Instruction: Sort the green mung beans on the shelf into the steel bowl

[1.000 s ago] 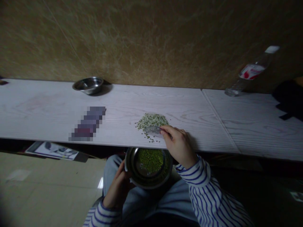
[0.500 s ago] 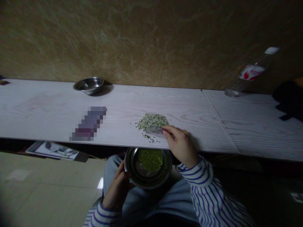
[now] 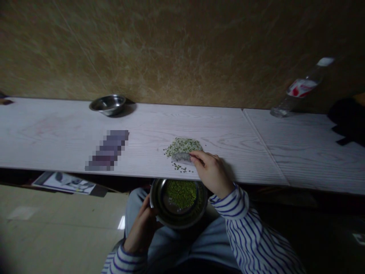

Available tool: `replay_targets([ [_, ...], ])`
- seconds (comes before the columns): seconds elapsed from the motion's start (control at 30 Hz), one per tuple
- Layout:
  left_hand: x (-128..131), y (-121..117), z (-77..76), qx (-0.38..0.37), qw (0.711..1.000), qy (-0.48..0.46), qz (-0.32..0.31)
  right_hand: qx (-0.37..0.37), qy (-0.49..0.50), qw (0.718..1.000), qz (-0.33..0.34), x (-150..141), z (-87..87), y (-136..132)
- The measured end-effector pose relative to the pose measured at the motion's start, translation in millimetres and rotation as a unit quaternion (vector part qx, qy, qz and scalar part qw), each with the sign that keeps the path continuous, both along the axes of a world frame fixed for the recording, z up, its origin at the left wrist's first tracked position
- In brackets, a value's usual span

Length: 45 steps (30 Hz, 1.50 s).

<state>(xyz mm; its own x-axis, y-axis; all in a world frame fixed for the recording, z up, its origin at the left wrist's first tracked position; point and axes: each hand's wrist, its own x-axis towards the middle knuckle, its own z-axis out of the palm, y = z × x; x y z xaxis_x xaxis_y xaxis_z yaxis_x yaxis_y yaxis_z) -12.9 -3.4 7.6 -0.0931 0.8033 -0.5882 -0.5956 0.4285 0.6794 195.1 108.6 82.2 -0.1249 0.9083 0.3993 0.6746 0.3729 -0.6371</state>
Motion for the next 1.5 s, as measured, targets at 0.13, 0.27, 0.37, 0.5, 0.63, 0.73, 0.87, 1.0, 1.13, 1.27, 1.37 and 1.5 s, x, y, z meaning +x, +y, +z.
replay_targets([
  [0.13,0.2,0.0,2.3,0.001,1.0,0.0,0.0,-0.018,-0.005,1.0,0.015,-5.3,0.8,4.0],
  [0.27,-1.1,0.0,-0.1,0.008,1.0,0.002,-0.001,-0.028,-0.005,0.999,0.033,-3.1,1.4,3.1],
  [0.37,-2.6,0.7,-2.0,0.011,1.0,0.009,-0.001,-0.036,0.0,0.998,0.043,0.2,3.0,1.1],
  [0.5,-3.6,2.6,-0.1,0.011,1.0,0.015,0.005,-0.057,0.016,0.997,0.047,4.5,5.4,-2.4],
  [0.63,-2.4,3.8,3.3,0.009,1.0,0.025,0.004,-0.054,0.068,0.996,0.001,13.5,1.3,-8.7],
  [0.73,0.0,4.2,3.7,0.012,1.0,0.024,-0.001,-0.05,0.104,0.992,-0.048,23.1,-5.3,-16.3],
  [0.87,3.2,4.9,1.8,0.022,1.0,0.003,-0.003,-0.064,0.137,0.984,-0.097,31.1,-12.2,-26.8],
  [1.0,4.7,5.0,-1.1,0.025,1.0,0.003,0.001,-0.084,0.153,0.977,-0.119,23.6,-13.3,-35.3],
  [1.13,5.3,4.6,-3.3,0.023,1.0,0.001,0.005,-0.087,0.154,0.979,-0.102,6.4,-11.8,-42.8],
  [1.27,5.7,4.2,-3.0,0.022,1.0,-0.002,0.007,-0.091,0.157,0.979,-0.094,2.0,-11.2,-47.6],
  [1.37,5.1,3.8,-0.6,0.025,1.0,-0.006,0.009,-0.084,0.165,0.975,-0.124,9.2,-11.6,-46.6],
  [1.5,3.2,3.3,2.5,0.025,1.0,0.004,0.014,-0.085,0.176,0.973,-0.12,12.3,-14.2,-41.2],
])
